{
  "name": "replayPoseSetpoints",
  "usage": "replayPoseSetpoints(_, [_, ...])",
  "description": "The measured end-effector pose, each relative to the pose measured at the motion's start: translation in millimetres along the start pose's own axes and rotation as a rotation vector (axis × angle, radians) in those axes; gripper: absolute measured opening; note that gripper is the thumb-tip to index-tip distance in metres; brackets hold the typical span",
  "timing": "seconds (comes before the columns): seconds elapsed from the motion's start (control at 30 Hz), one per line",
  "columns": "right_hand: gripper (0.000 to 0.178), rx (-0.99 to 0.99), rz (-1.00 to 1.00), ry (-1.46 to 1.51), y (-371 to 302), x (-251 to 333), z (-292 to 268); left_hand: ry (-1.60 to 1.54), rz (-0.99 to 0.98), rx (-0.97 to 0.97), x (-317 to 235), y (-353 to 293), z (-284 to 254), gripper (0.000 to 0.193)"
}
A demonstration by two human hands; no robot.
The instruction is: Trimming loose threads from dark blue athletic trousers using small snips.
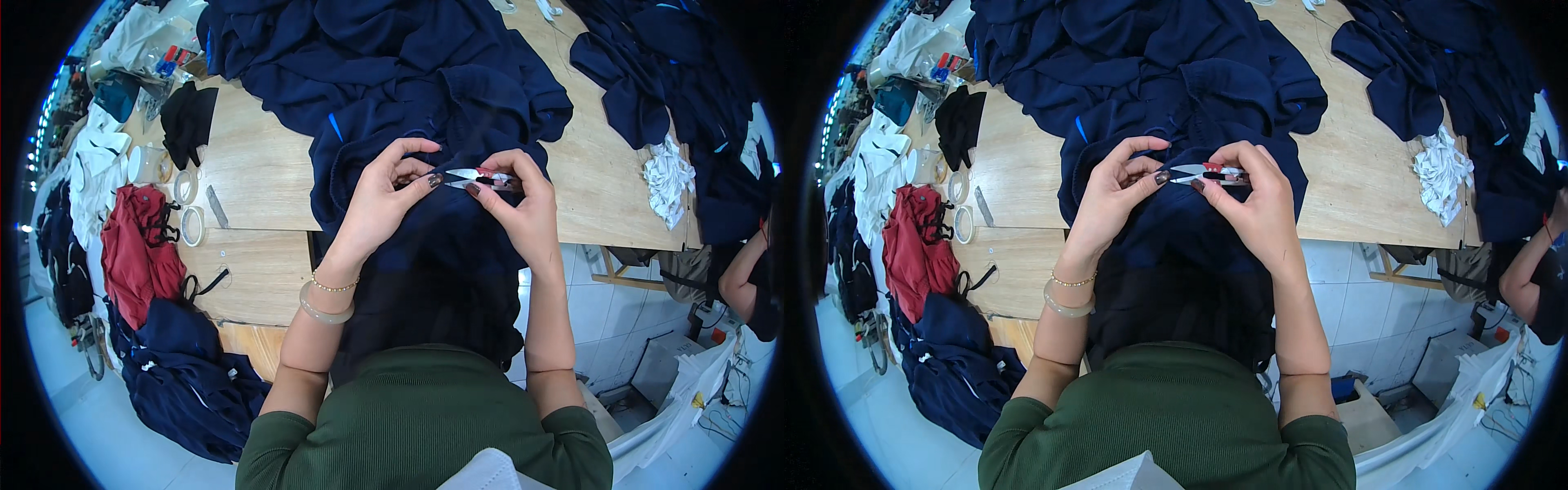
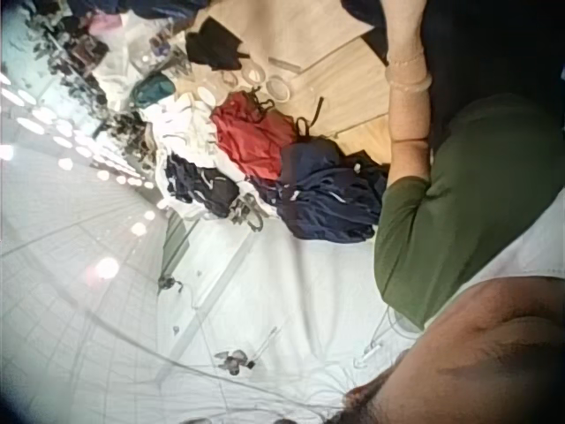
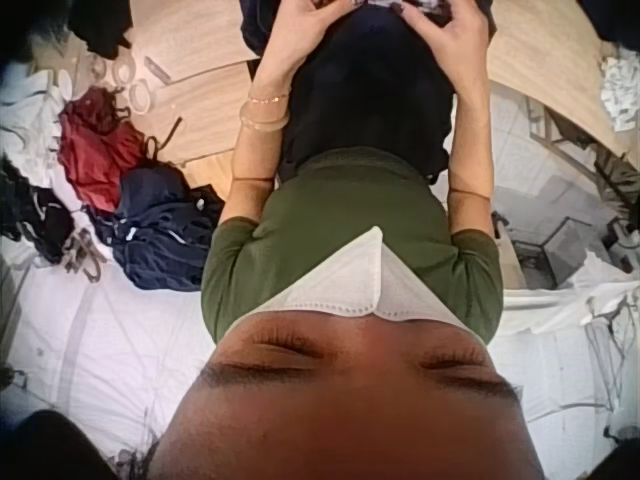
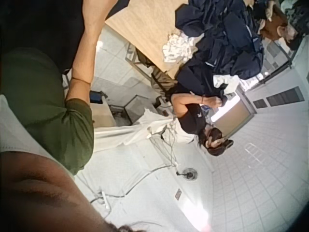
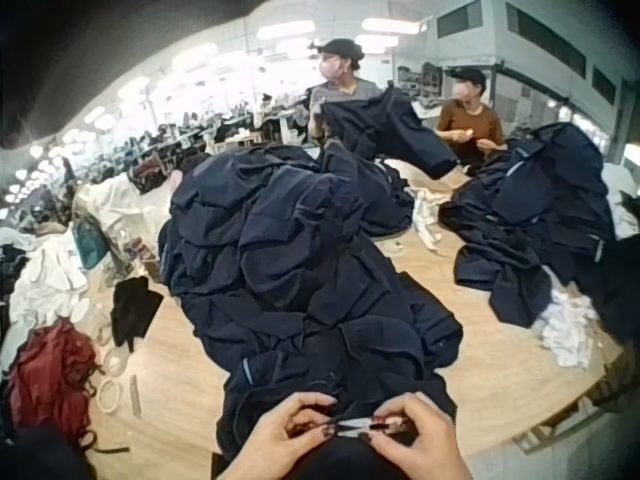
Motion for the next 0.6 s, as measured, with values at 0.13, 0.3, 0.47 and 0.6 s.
replayPoseSetpoints(0.13, [0.021, 0.026, 0.082, 0.238, 7, -13, 8, 0.174, 0.213, -0.242, -3, 1, -6, 0.027])
replayPoseSetpoints(0.3, [0.023, -0.024, 0.131, 0.228, 12, -12, 8, 0.567, 0.425, -0.431, -19, -24, 8, 0.017])
replayPoseSetpoints(0.47, [0.022, -0.074, 0.021, 0.038, 12, 0, 6, 0.501, 0.365, -0.445, -13, -21, 17, 0.019])
replayPoseSetpoints(0.6, [0.021, -0.089, -0.059, -0.049, 12, 10, 8, 0.321, 0.317, -0.397, 0, -12, 20, 0.019])
Point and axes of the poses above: each hand's wrist, its own y-axis towards the middle knuckle, its own z-axis out of the palm, x = y × z, the point moved 5 cm from there along y, towards the middle knuckle, and after that the axes turned 1 degree about z, right-handed, at the moved point
